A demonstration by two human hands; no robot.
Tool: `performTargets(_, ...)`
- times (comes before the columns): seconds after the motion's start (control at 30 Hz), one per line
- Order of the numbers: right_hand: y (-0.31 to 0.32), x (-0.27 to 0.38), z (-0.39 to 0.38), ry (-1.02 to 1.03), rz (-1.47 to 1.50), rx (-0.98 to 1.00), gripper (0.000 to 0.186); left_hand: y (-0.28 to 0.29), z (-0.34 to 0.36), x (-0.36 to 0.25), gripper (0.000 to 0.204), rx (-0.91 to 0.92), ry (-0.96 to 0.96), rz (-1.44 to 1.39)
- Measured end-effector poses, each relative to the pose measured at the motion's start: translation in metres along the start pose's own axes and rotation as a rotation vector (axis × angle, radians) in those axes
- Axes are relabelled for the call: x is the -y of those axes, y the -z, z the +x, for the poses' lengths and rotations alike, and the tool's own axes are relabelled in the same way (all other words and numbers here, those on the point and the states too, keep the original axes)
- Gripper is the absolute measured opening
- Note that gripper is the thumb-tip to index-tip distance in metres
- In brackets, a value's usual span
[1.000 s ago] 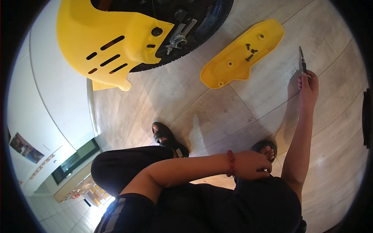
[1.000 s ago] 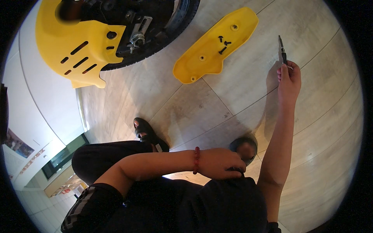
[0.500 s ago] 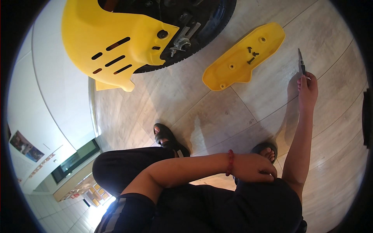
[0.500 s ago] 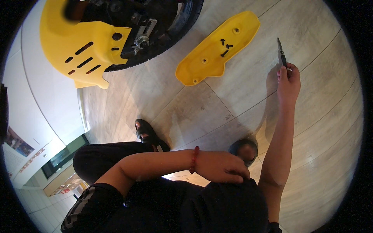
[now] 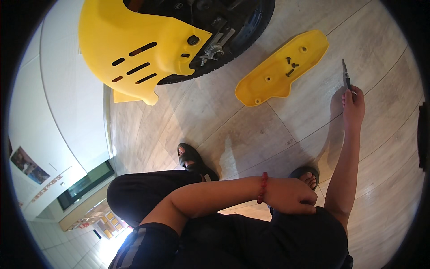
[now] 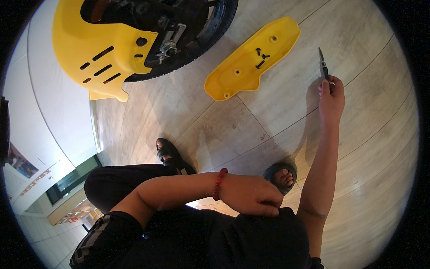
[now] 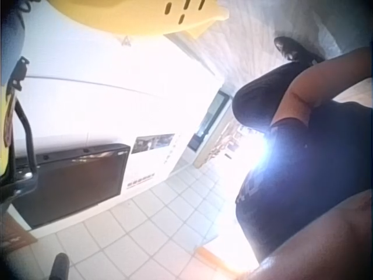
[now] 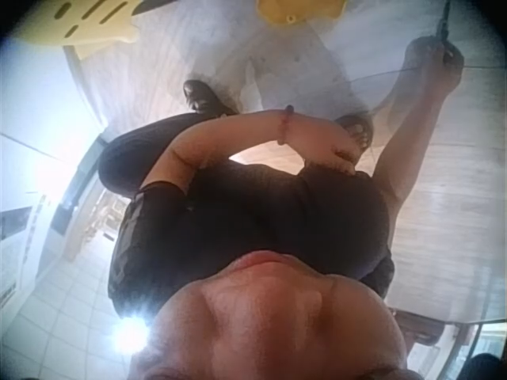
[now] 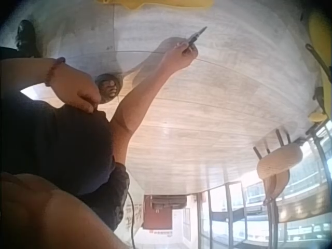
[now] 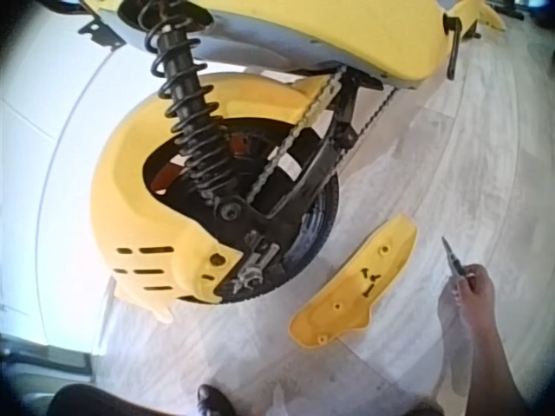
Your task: Removing a yellow plastic side panel from a motorcycle using an Allen key.
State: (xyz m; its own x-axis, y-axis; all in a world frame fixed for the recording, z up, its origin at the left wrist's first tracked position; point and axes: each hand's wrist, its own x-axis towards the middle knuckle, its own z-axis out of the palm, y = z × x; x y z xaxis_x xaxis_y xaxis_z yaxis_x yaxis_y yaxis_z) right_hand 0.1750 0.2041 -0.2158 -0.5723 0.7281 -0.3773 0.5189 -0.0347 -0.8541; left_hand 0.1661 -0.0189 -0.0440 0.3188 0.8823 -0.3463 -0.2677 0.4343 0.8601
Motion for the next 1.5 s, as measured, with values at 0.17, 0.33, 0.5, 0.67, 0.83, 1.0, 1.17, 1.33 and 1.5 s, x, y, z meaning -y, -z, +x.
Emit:
performTargets(0.17,0.000,-0.004,0.001,0.035,-0.043,-0.005,0.022,0.001,-0.001,-0.003,0.034,0.025,-0.055,0.028)
performTargets(0.33,0.001,-0.002,-0.002,0.037,-0.048,0.010,0.024,0.004,-0.005,-0.010,0.035,0.053,-0.045,0.019)
performTargets(0.5,0.001,0.000,-0.003,0.036,-0.117,0.016,0.023,0.004,-0.006,-0.011,0.034,0.062,-0.060,0.024)
performTargets(0.67,0.001,0.003,-0.005,0.054,-0.169,-0.003,0.023,0.009,-0.011,-0.005,0.029,0.036,-0.097,0.020)
performTargets(0.83,0.000,0.007,-0.008,0.041,-0.225,-0.021,0.023,0.024,-0.020,-0.016,0.025,0.188,0.040,0.053)
performTargets(1.0,-0.002,0.012,-0.012,0.058,-0.225,-0.028,0.024,0.016,-0.018,-0.006,0.022,0.073,-0.092,-0.067)
performTargets(1.17,0.003,0.004,-0.009,0.105,-0.184,-0.038,0.025,0.016,-0.013,-0.006,0.020,0.182,0.012,-0.008)
performTargets(1.33,0.000,0.006,-0.009,0.087,-0.229,-0.025,0.026,0.021,-0.013,-0.009,0.021,0.193,0.031,0.037)
performTargets(1.5,-0.005,0.012,-0.009,0.095,-0.224,-0.036,0.026,0.020,-0.013,-0.011,0.023,0.200,0.065,0.035)
